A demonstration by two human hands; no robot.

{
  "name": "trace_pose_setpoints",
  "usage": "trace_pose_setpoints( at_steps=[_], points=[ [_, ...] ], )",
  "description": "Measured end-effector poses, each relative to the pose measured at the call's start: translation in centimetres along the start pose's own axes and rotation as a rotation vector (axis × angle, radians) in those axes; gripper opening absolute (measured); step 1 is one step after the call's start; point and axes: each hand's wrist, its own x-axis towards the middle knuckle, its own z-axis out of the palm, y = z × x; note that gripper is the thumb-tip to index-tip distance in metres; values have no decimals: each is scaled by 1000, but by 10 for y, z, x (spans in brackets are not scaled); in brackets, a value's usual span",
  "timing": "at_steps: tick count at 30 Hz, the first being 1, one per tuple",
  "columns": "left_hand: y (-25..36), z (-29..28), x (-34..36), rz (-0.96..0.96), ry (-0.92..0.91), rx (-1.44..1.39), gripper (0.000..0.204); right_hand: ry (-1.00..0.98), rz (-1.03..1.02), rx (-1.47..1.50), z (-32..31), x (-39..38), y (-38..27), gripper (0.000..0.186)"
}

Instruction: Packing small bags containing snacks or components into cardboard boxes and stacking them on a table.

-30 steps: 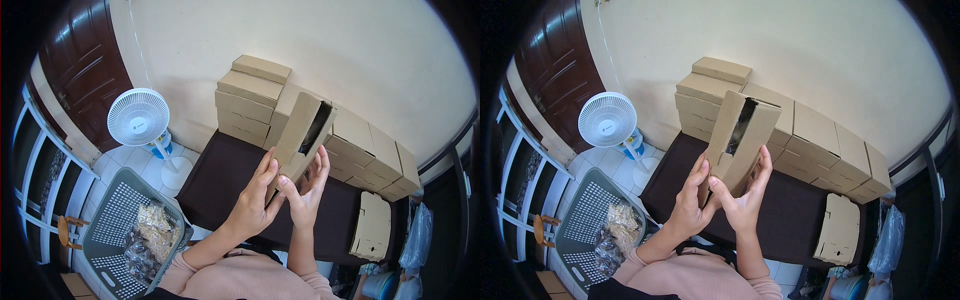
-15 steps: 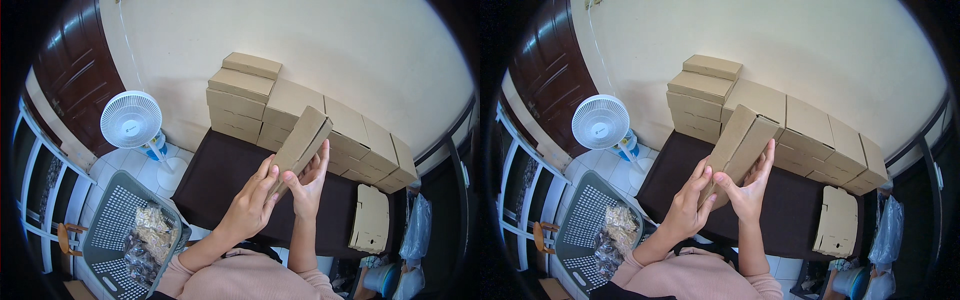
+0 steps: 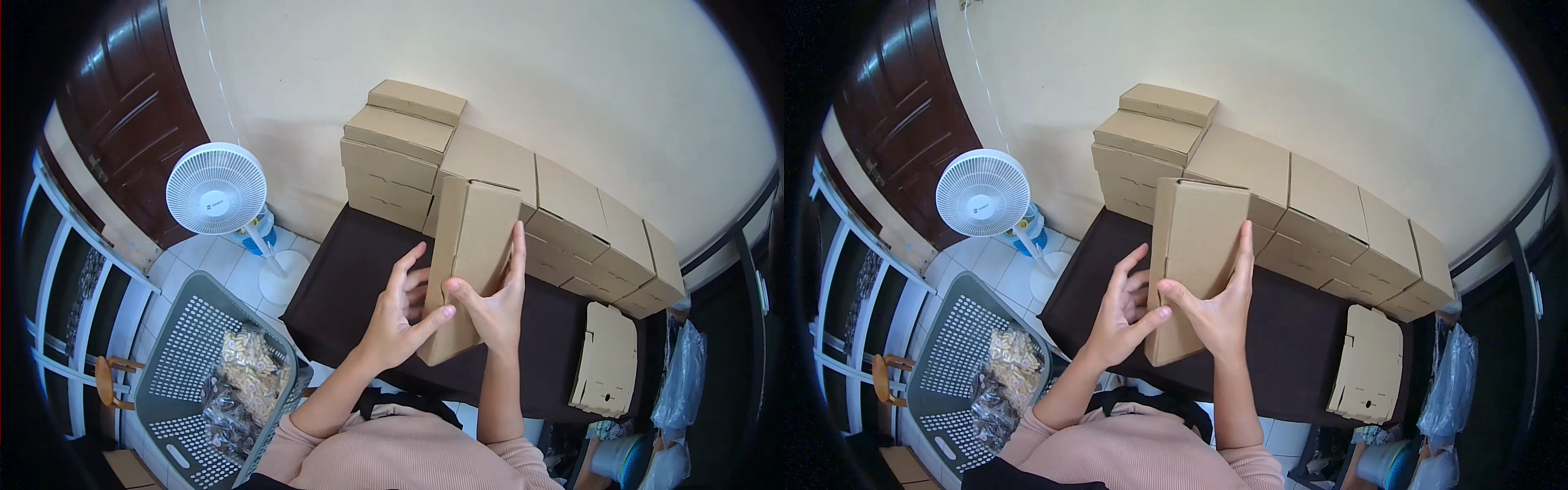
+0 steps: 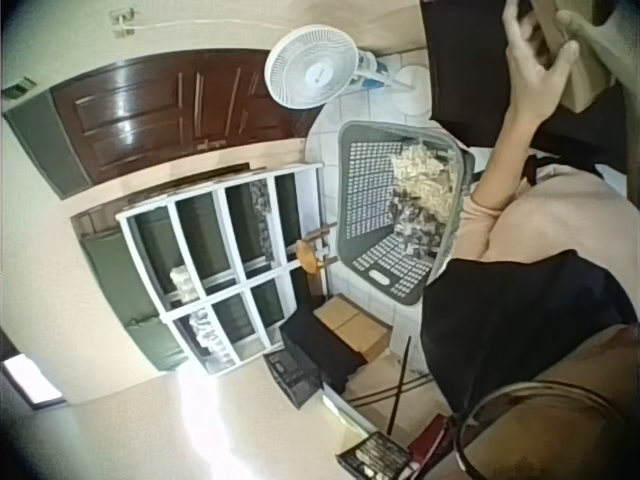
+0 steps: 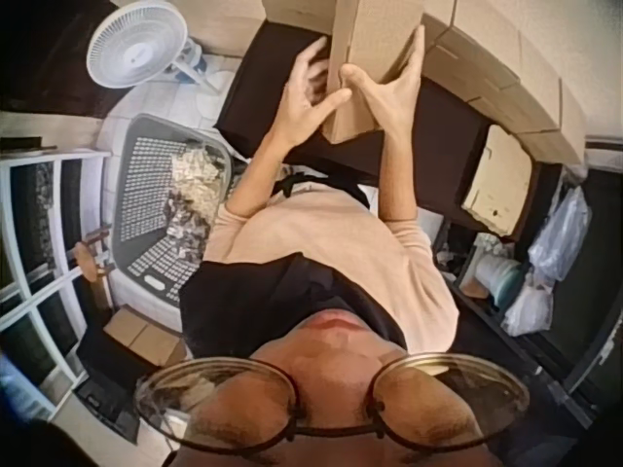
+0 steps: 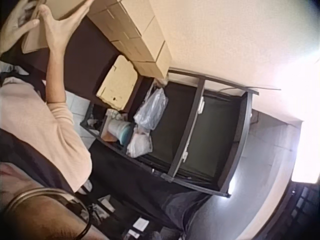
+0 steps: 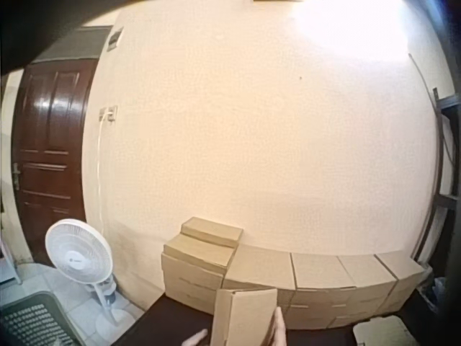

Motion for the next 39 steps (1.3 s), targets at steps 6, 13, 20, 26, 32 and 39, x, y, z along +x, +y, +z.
trace_pose_setpoints(
  at_steps=[6, 13, 20, 26, 32, 39],
  points=[
    [-17, 9, 13, -126, -177, -181, 63, -75, -85, -278, -24, 5, -5, 107],
    [-47, 29, 27, -120, -131, -155, 59, -413, -74, -404, -59, 26, -3, 91],
    [-66, 68, 25, -181, 168, -570, 40, -21, -247, -446, -85, 6, -11, 64],
    [-75, 101, 36, 25, 210, -687, 35, 234, 162, 458, -81, -36, 33, 99],
    [-81, 105, 76, -42, 209, -609, 31, 219, 94, 321, -80, 0, 56, 93],
    [-36, 52, 173, -601, -527, 239, 55, 267, 80, 108, -121, 112, 88, 80]
  ],
)
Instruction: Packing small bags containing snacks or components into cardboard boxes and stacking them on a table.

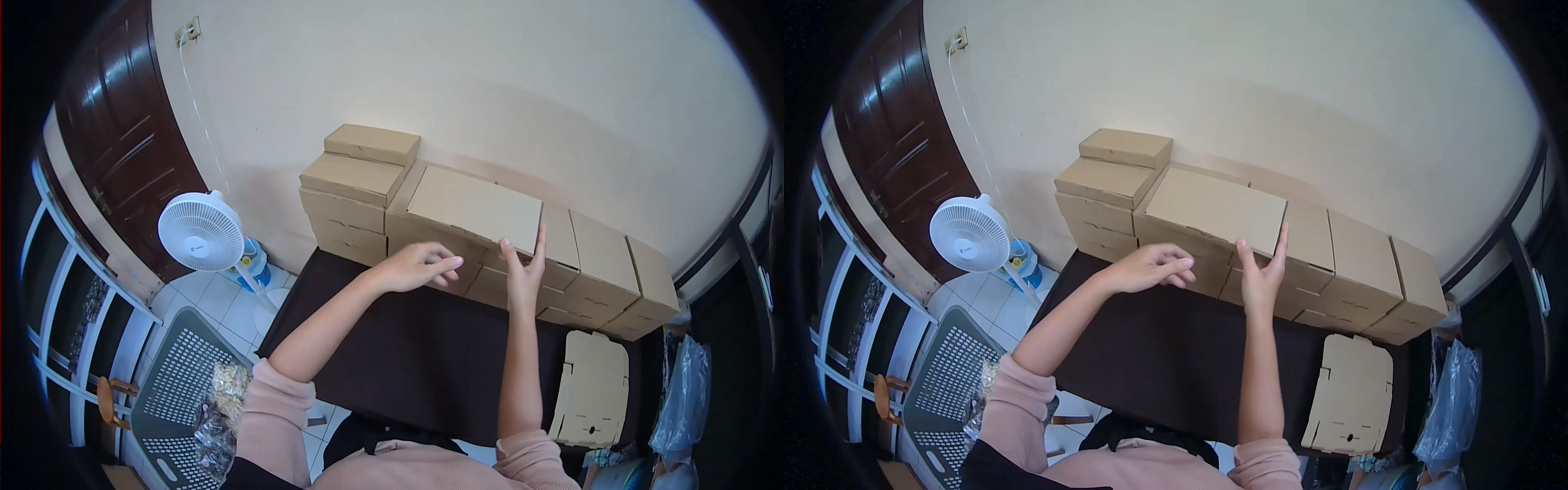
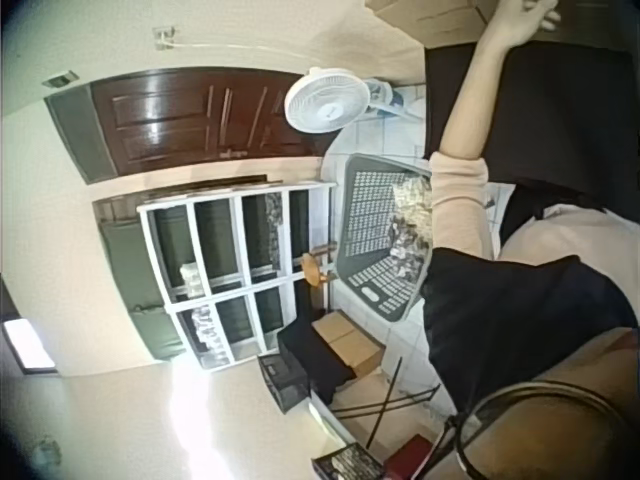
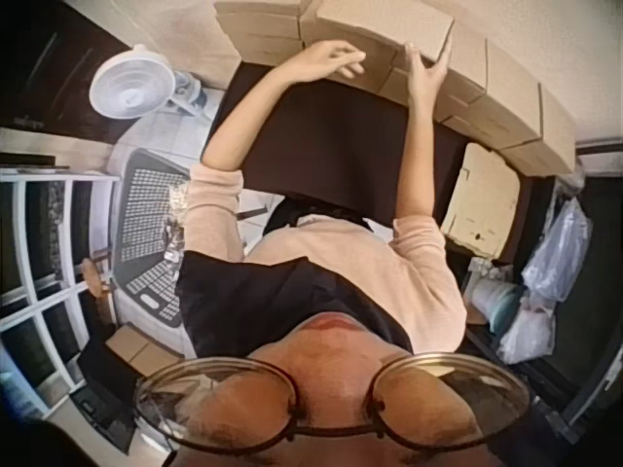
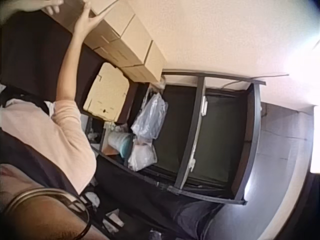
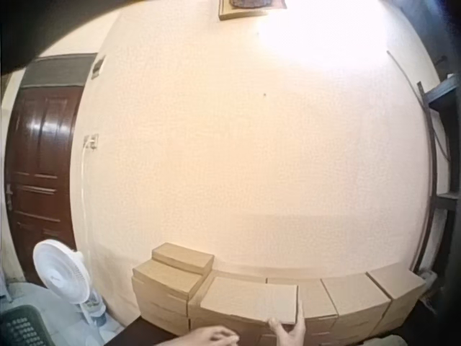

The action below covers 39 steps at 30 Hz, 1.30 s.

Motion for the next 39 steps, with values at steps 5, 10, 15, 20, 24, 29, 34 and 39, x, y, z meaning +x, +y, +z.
trace_pose_setpoints(
  at_steps=[5, 10, 15, 20, 24, 29, 34, 39],
  points=[
    [-14, -85, -15, 692, 1035, 581, 51, -93, 278, 254, 64, 28, 18, 83],
    [-23, -179, -25, 814, 1202, 711, 59, -229, 292, 278, 165, 24, 13, 81],
    [-48, -258, -53, 609, 914, 588, 56, -245, -44, -455, 216, 18, 25, 73],
    [-56, -278, -37, 554, 785, 531, 54, -221, -209, -485, 228, 15, 58, 67],
    [-69, -281, -24, 640, 820, 462, 53, -197, -235, -448, 240, 13, 64, 65],
    [-74, -281, -21, 688, 844, 440, 55, -209, -202, -384, 246, 10, 58, 74],
    [-75, -276, -14, 695, 832, 395, 58, -195, -203, -391, 241, 11, 62, 77],
    [-99, -286, -31, 965, 1268, 306, 61, -114, -451, -519, 198, -18, 49, 75]
  ],
)
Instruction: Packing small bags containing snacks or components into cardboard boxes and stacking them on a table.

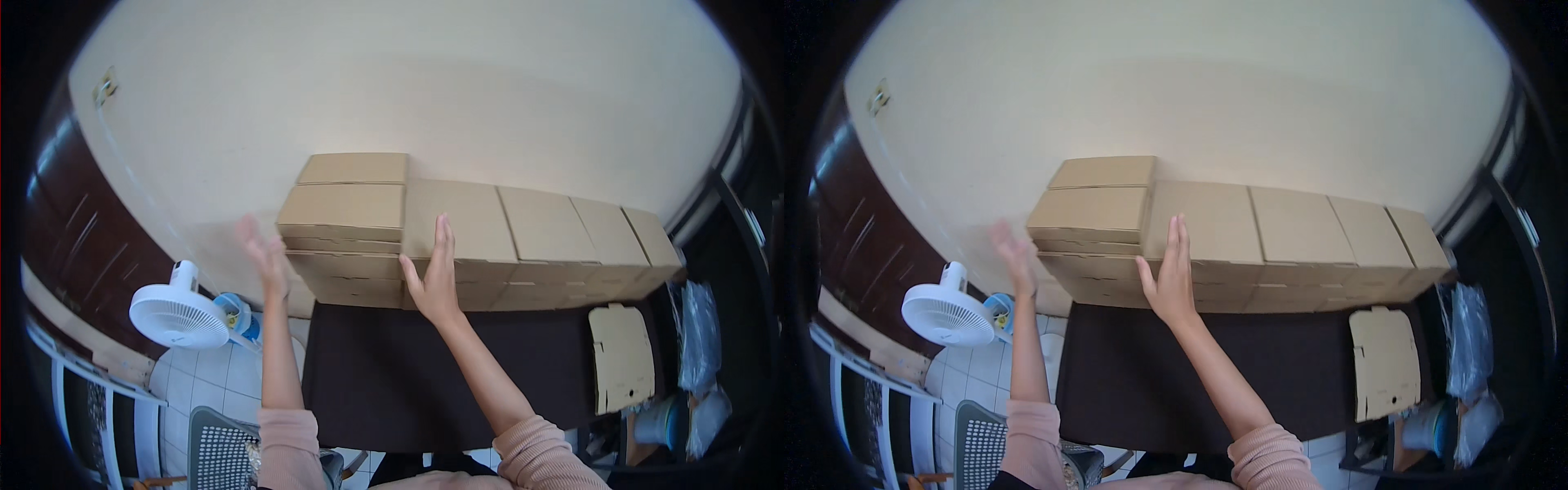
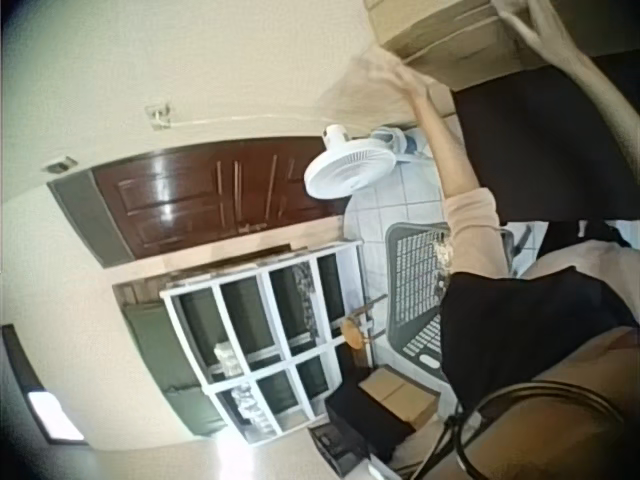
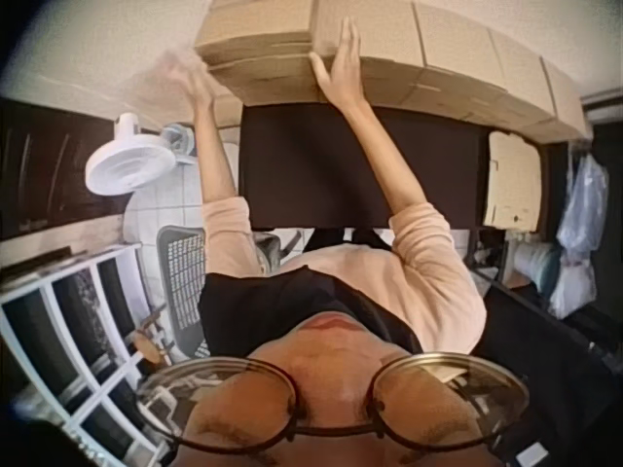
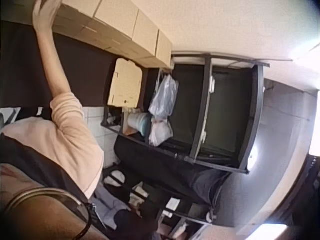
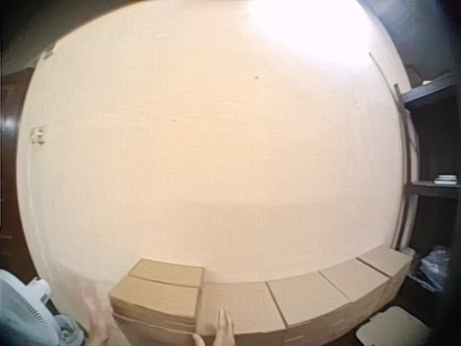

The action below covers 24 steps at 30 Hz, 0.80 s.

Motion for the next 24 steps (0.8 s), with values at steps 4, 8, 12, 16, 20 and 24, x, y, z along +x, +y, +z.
trace_pose_setpoints(
  at_steps=[4, 8, 12, 16, 20, 24],
  points=[
    [35, 9, -58, -53, 218, -155, 56, 27, 74, -212, -94, -81, 42, 62],
    [67, -5, -147, -193, 131, -69, 54, -67, 295, -658, -203, -175, 84, 61],
    [99, 6, -245, -393, -57, 10, 52, -135, 672, -1037, -321, -247, 118, 71],
    [148, 43, -329, -596, -266, -69, 52, -158, 803, -1060, -385, -287, 141, 75],
    [205, 89, -388, -729, -464, -247, 49, -338, 784, -1113, -393, -288, 150, 77],
    [251, 122, -431, -792, -690, -417, 47, -362, 823, -929, -402, -275, 141, 72]
  ],
)
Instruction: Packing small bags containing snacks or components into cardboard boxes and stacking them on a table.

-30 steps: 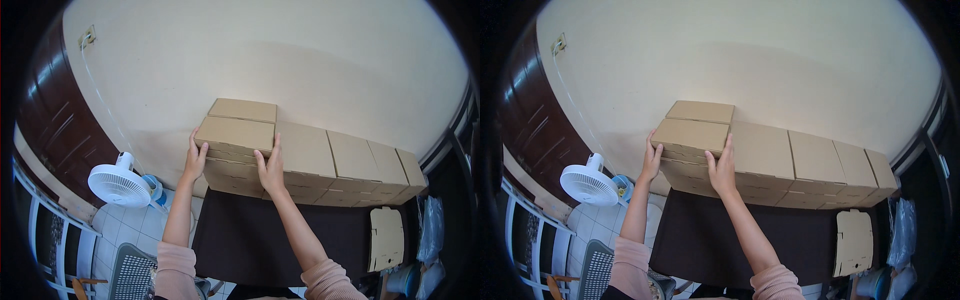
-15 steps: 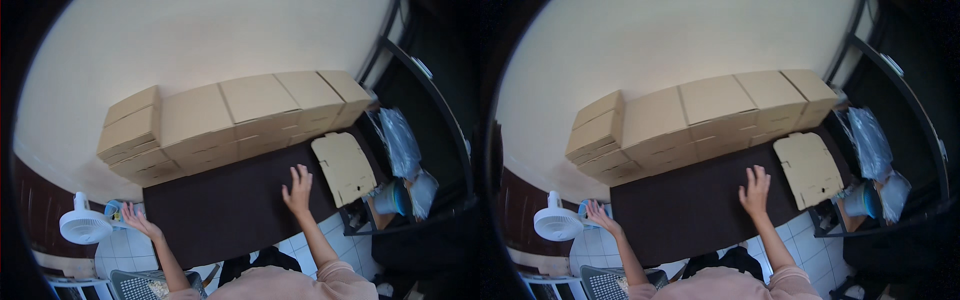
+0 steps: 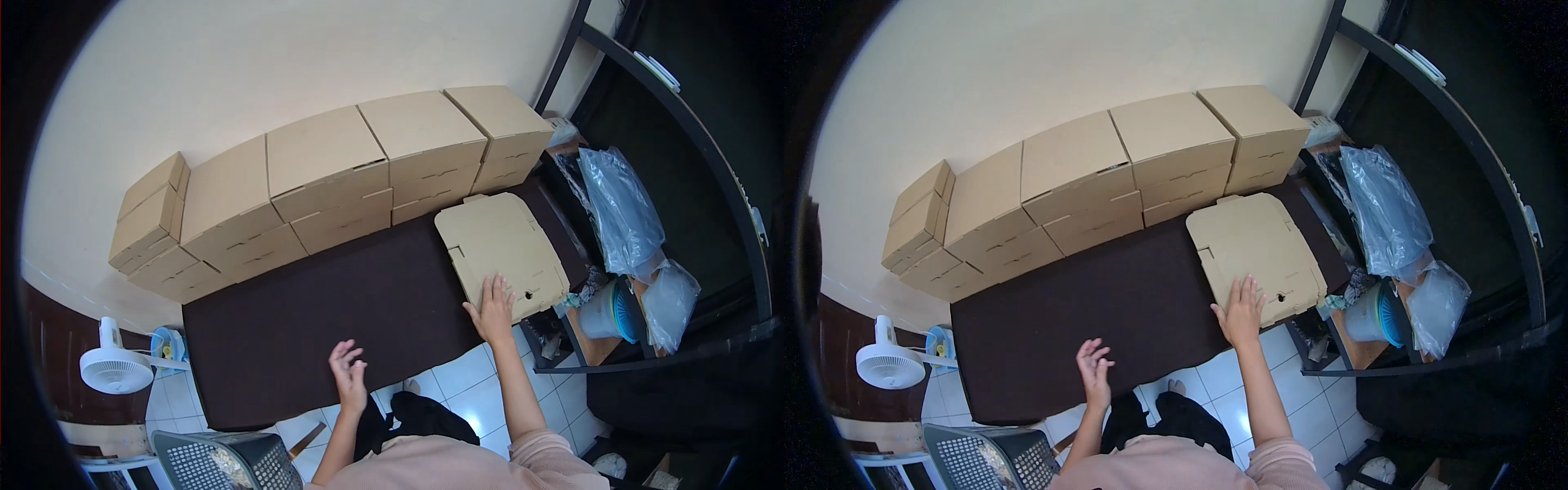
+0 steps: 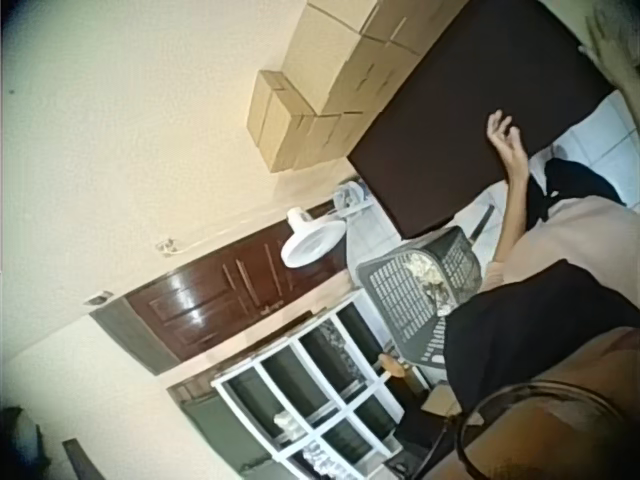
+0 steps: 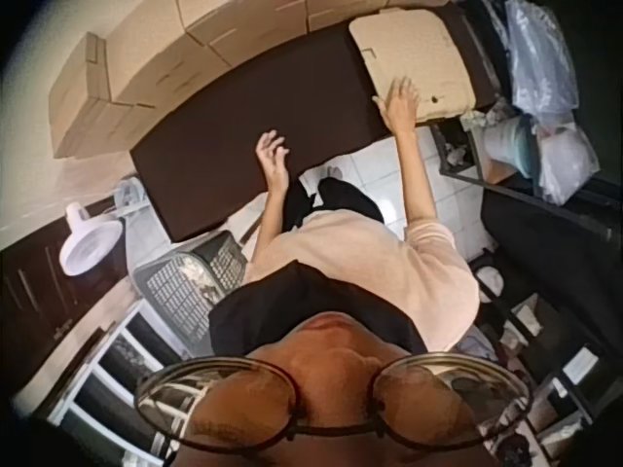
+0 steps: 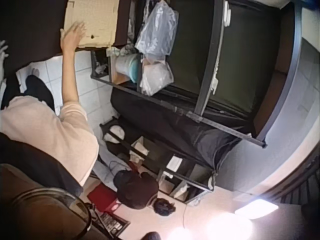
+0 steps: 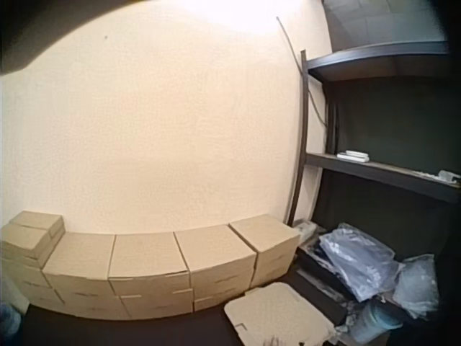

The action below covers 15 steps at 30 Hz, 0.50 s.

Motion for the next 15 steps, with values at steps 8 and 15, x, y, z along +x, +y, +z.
trace_pose_setpoints(
  at_steps=[8, 15],
  points=[
    [3, 35, -24, -200, -372, 14, 41, 152, 68, 190, -18, 9, -1, 19],
    [14, -5, -27, -241, -396, 151, 35, 330, 258, 295, -19, 10, -4, 11]
  ],
)
